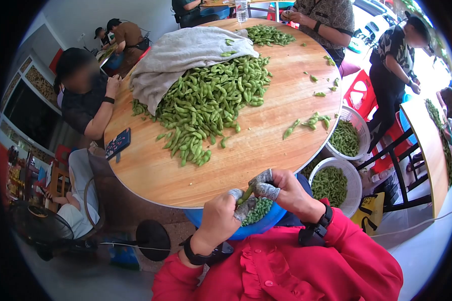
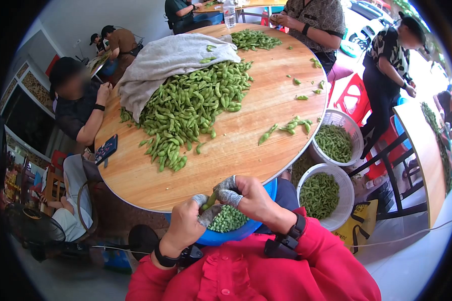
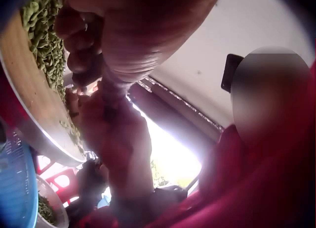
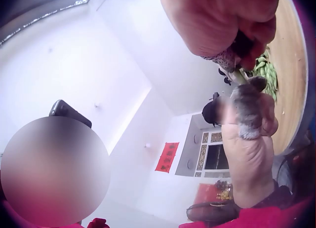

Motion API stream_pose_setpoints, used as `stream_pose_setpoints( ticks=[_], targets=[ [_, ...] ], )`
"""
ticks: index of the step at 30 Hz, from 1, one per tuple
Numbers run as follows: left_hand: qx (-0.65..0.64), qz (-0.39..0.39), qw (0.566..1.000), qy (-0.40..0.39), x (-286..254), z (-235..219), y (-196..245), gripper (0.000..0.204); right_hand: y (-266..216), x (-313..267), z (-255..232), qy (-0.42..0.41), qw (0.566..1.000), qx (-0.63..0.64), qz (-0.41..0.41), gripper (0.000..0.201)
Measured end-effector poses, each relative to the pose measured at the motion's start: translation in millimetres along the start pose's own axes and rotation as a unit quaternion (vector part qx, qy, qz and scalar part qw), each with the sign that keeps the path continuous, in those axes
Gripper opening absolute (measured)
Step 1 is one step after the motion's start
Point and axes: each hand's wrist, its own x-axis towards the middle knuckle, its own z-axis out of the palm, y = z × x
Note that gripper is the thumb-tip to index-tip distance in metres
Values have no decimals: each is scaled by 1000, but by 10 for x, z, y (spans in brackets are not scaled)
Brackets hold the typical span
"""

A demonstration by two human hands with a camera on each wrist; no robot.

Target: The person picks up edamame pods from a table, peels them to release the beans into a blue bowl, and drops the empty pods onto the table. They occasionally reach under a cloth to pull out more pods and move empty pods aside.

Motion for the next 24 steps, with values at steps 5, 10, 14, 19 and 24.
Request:
stream_pose_setpoints(
  ticks=[5,10,14,19,24],
  targets=[
    [-163,-22,986,5,-59,94,-99,17,60,-11,-19,-42,994,72,75,18],
    [-579,-173,797,-24,-161,267,-213,28,375,21,74,-49,974,222,-5,19],
    [-760,-284,580,-71,-143,283,-204,39,479,59,92,-62,968,243,-23,18],
    [-733,-285,616,-43,-169,323,-187,43,468,76,73,-59,972,226,18,20],
    [-310,-70,946,59,-129,249,-125,34,230,4,28,-62,988,126,66,19]
  ],
)
